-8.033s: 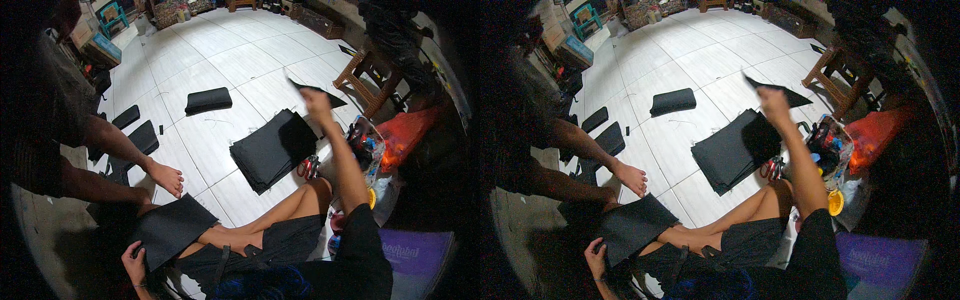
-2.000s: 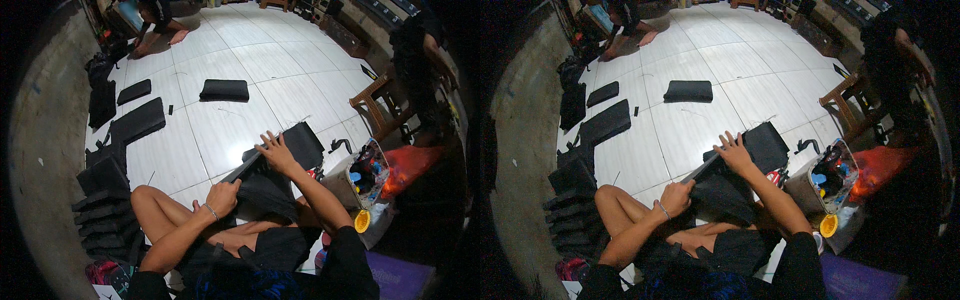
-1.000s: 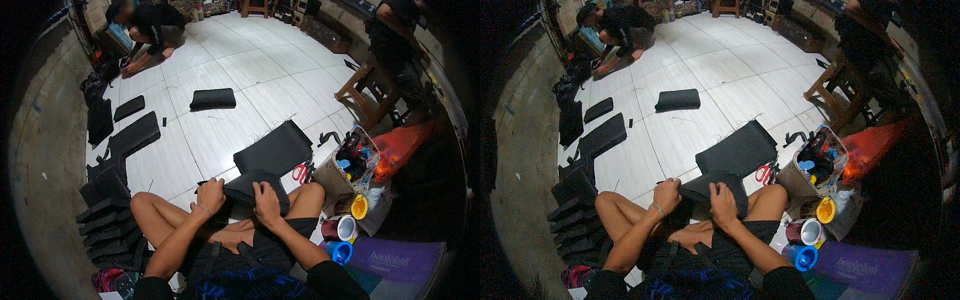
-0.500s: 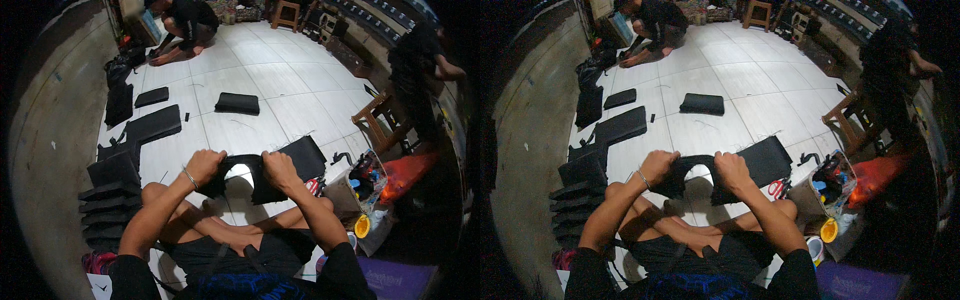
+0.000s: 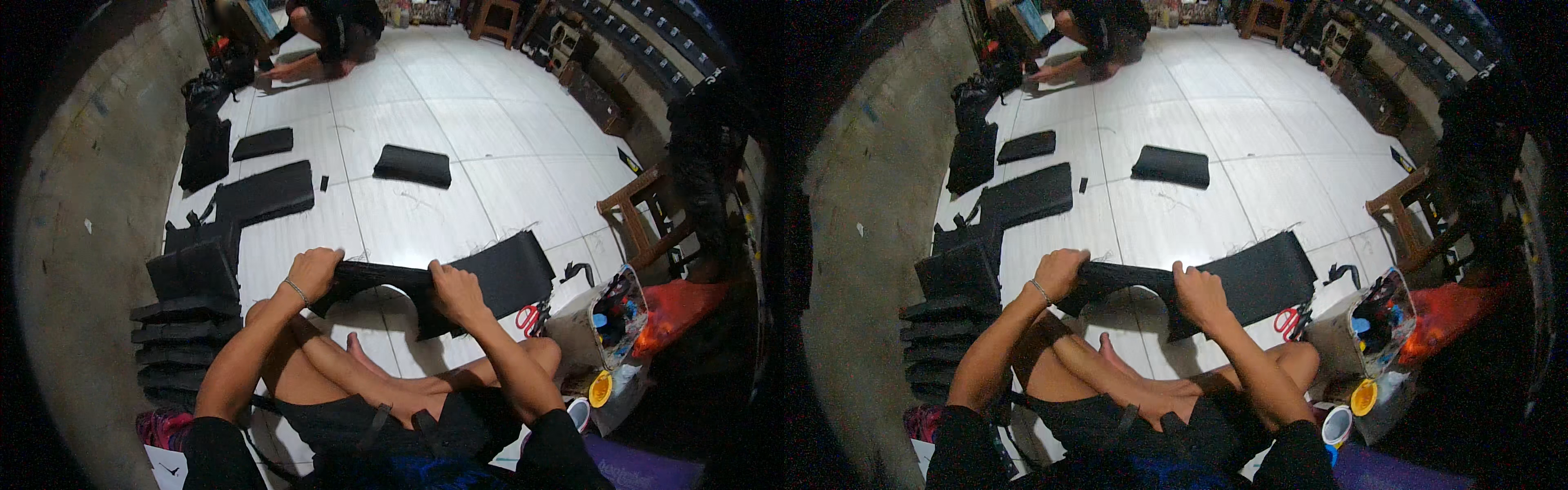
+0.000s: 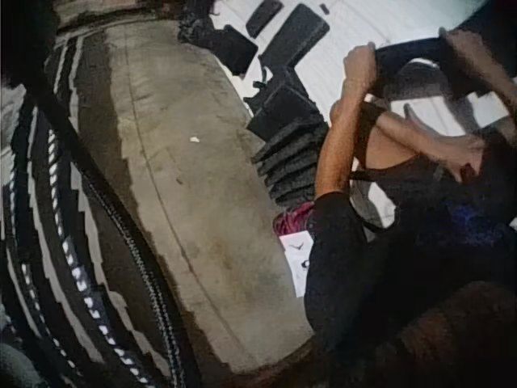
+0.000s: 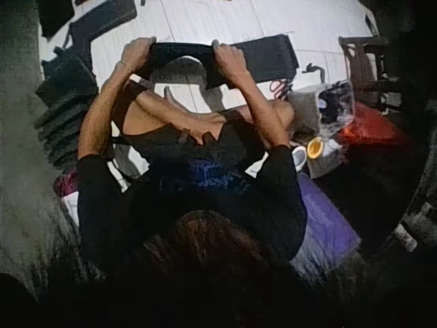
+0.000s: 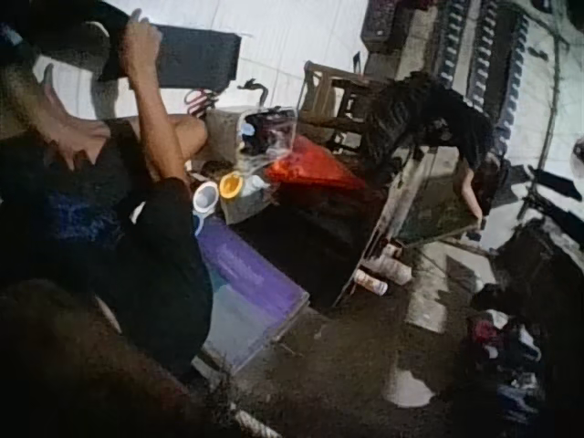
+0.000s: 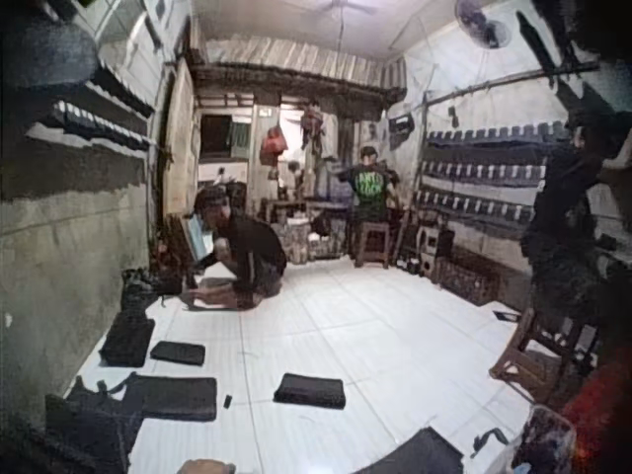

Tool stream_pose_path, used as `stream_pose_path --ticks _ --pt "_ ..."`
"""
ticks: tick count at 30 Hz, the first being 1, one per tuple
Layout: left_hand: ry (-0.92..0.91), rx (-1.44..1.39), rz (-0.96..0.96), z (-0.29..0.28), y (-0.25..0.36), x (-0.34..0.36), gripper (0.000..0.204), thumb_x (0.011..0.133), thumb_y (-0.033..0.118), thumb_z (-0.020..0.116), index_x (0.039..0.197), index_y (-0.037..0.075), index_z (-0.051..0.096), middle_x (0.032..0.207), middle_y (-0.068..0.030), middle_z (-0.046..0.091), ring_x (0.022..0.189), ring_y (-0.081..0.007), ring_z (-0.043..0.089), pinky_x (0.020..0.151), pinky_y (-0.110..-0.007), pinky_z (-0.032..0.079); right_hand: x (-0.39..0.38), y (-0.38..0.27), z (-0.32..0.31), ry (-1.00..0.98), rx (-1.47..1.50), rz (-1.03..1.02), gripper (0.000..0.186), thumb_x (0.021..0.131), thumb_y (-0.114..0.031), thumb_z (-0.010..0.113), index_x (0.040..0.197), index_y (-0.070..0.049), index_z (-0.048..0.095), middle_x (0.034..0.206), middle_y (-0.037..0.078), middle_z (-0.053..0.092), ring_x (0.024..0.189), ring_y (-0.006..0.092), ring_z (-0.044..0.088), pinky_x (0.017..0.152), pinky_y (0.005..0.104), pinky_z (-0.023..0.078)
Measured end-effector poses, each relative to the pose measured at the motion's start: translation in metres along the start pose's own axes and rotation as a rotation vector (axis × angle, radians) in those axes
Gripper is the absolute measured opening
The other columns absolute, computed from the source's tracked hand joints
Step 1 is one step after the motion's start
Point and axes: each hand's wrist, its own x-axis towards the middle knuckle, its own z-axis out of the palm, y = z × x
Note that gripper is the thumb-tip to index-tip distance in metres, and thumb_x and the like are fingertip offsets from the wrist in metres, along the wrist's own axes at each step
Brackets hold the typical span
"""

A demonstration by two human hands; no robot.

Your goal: The person sits on the floor and uses red-handled scissors to trim the edges of black fabric pieces. They pick up a piece, cut along the sides to remove loose threads, and place the trimmed fabric onto a stack.

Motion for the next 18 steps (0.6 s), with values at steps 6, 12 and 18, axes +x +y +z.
stream_pose_path --ticks 6,12,18 --pt "0.097 -0.069 0.112 0.059 -0.025 0.008 0.051 0.075 0.009 0.073 0.115 0.0 0.044 0.101 -0.0219 0.059 0.092 -0.0422 0.062 0.076 -0.05 0.052 0.003 0.006 0.042 -0.089 0.033 -0.053 0.033 0.081 -0.011 0.064 0.107 0.001 0.048 0.085 0.022 0.063 0.077 0.0425 0.064 0.064 0.051 0.051" --pt "0.273 -0.092 0.064 0.039 -0.012 -0.015 0.028 0.074 0.005 0.068 0.099 0.001 0.057 0.093 -0.0202 0.062 0.089 -0.0418 0.063 0.077 -0.049 0.052 0.005 -0.015 -0.003 -0.111 0.03 -0.045 0.022 0.085 -0.011 0.054 0.104 0.0 0.051 0.084 0.02 0.064 0.075 0.0383 0.068 0.064 0.05 0.054" --pt "0.067 -0.072 0.023 0.047 -0.034 -0.006 0.031 0.073 0.008 0.069 0.103 0.003 0.061 0.096 -0.0189 0.062 0.09 -0.0406 0.063 0.078 -0.048 0.053 0.001 0.006 0.036 -0.058 0.013 -0.051 0.018 0.084 -0.011 0.055 0.1 -0.002 0.052 0.081 0.02 0.064 0.072 0.0392 0.066 0.061 0.0512 0.052"
